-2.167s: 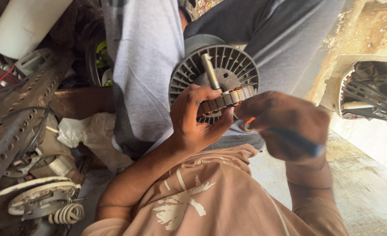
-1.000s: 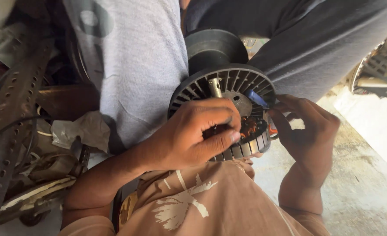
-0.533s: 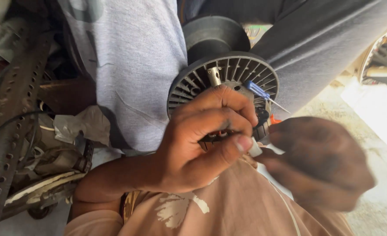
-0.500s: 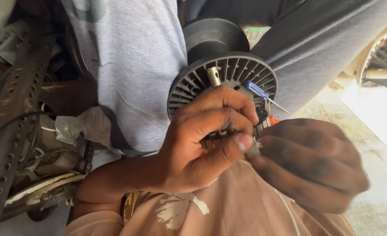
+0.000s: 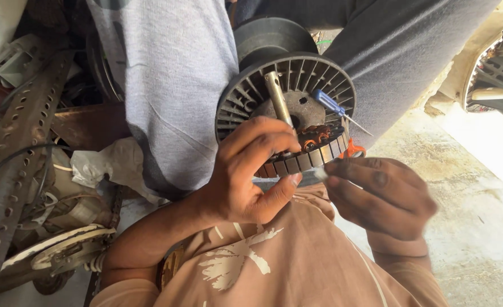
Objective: The person is repairing a motor stator by hand. They use a screwdriver to adjust copper windings and insert white insulating paper into the slots of the stator core. The person also uses scissors to cut the paper to size.
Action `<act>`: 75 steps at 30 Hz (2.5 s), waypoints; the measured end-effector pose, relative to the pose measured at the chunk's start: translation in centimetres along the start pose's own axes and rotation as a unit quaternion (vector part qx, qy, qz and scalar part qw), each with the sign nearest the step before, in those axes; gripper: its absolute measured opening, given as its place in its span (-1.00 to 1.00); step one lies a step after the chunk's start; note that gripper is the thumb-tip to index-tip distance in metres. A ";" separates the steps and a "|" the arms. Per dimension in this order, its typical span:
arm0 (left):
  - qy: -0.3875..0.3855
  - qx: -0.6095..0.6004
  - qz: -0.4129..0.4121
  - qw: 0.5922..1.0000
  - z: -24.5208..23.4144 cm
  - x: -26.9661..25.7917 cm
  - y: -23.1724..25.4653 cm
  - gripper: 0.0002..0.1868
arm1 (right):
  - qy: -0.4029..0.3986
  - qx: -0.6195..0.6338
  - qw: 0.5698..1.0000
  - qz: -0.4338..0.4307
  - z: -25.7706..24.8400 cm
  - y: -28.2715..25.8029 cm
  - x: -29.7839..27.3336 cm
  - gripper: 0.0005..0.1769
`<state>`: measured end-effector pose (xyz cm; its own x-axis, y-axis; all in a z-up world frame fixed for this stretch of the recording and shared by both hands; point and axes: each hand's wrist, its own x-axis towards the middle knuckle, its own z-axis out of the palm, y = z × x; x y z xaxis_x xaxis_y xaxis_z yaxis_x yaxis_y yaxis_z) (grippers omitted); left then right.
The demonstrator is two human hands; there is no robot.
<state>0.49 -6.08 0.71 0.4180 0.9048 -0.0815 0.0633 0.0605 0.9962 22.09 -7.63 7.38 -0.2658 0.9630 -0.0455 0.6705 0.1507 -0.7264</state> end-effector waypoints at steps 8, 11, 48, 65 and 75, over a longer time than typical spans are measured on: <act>-0.036 -0.080 -0.077 0.993 0.3 0.3 -0.6 -0.67 | -0.022 0.049 0.993 -0.106 0.6 1.9 1.3 -0.92; -0.045 -0.086 -0.093 0.991 0.3 0.4 -0.6 -0.68 | -0.055 0.042 0.997 -0.040 -0.1 1.4 0.8 -0.92; -0.041 -0.056 -0.025 0.997 1.0 -0.8 -2.2 -0.65 | -0.015 -0.006 0.997 -0.081 1.0 2.0 -0.7 -0.86; -0.036 -0.049 -0.011 0.998 1.2 -0.7 -2.3 -0.69 | -0.017 0.005 0.995 -0.095 1.4 2.7 -1.5 -0.83; -0.032 -0.043 -0.007 0.999 1.4 -1.0 -2.4 -0.70 | -0.083 -0.046 0.992 -0.078 0.6 0.9 -1.2 -0.78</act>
<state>1.19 -7.72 -1.65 0.4755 0.8746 -0.0944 -0.0068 0.1110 0.9938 22.61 -8.77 6.40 -0.4768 0.8772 -0.0558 0.6708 0.3221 -0.6681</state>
